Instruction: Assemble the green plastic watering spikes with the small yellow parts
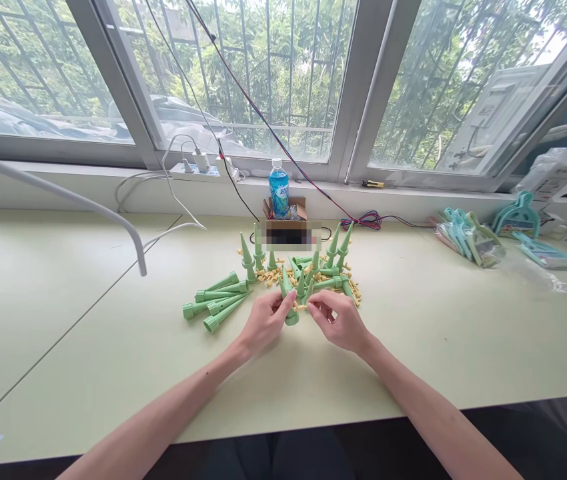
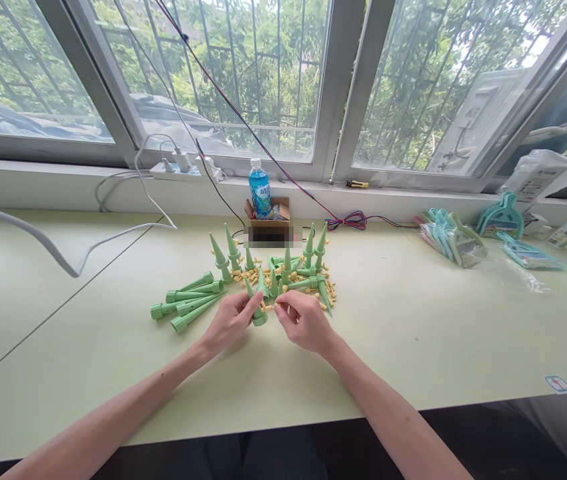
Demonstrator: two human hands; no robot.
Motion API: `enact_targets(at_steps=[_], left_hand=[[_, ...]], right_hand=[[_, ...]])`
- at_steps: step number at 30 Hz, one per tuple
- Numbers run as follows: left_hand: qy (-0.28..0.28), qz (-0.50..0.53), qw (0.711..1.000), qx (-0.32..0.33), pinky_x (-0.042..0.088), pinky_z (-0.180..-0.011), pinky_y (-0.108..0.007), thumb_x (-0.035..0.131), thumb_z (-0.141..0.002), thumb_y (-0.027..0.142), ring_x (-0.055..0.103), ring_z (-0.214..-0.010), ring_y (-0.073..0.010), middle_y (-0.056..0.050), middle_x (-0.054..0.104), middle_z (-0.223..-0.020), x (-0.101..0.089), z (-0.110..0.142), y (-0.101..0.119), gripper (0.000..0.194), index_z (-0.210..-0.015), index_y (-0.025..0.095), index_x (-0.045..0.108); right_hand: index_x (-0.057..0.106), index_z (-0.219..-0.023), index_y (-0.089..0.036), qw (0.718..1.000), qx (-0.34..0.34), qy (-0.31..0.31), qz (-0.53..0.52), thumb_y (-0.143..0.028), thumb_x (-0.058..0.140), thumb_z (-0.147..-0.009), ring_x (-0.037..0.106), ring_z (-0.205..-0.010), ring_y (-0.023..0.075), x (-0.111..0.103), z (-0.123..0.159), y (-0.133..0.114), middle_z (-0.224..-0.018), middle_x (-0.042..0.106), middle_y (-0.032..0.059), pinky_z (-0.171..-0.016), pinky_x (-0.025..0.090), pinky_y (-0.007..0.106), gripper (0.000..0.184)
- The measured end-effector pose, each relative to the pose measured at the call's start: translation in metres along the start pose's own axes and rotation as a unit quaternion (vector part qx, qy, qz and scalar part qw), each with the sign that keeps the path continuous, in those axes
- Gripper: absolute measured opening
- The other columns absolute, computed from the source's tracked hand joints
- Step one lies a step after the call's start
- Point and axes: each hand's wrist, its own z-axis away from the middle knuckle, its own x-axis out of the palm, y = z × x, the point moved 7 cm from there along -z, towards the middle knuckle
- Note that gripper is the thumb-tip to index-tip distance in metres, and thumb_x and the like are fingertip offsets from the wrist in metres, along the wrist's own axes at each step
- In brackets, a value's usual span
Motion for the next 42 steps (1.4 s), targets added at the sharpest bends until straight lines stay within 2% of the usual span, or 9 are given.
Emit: enact_targets(at_steps=[6,22,37,42], left_hand=[[0.000,-0.003,1.000,0.000,0.024,-0.046,-0.023,0.050,-0.093,0.059,0.029,-0.049,-0.0082,0.004,0.033,-0.054,0.000,0.000,0.003,0.054,-0.060,0.018,0.037],[-0.008,0.009,1.000,0.003,0.023,-0.045,-0.022,0.050,-0.092,0.060,0.027,-0.050,-0.0084,0.004,0.030,-0.056,0.003,0.002,0.004,0.053,-0.061,0.017,0.042],[-0.014,0.034,0.999,-0.012,0.025,-0.046,-0.023,0.050,-0.093,0.059,0.030,-0.050,-0.0086,0.004,0.033,-0.056,0.004,0.002,0.001,0.051,-0.063,0.018,0.042],[-0.014,0.012,1.000,0.005,0.023,-0.048,-0.023,0.049,-0.093,0.058,0.028,-0.051,-0.0090,0.004,0.031,-0.057,0.004,0.003,0.003,0.052,-0.062,0.017,0.042]], right_hand=[[0.065,-0.094,-0.020,1.000,-0.002,-0.017,-0.010,-0.026,0.056,-0.096,0.051,-0.056,0.0128,0.003,0.001,0.001,-0.074,0.064,0.0029,-0.053,0.045,0.026,0.012],[0.066,-0.099,-0.020,0.999,-0.007,-0.042,-0.021,-0.031,0.057,-0.097,0.052,-0.055,0.0120,0.009,0.001,0.001,-0.081,0.068,0.0037,-0.055,0.047,0.026,0.014],[0.066,-0.098,-0.020,0.999,-0.021,-0.040,0.005,-0.030,0.054,-0.099,0.056,-0.062,0.0142,0.010,0.001,0.001,-0.079,0.067,0.0039,-0.057,0.047,0.027,0.015],[0.065,-0.097,-0.020,0.999,-0.012,-0.049,-0.001,-0.031,0.054,-0.099,0.055,-0.062,0.0142,0.012,0.002,0.005,-0.078,0.066,0.0036,-0.056,0.044,0.026,0.016]])
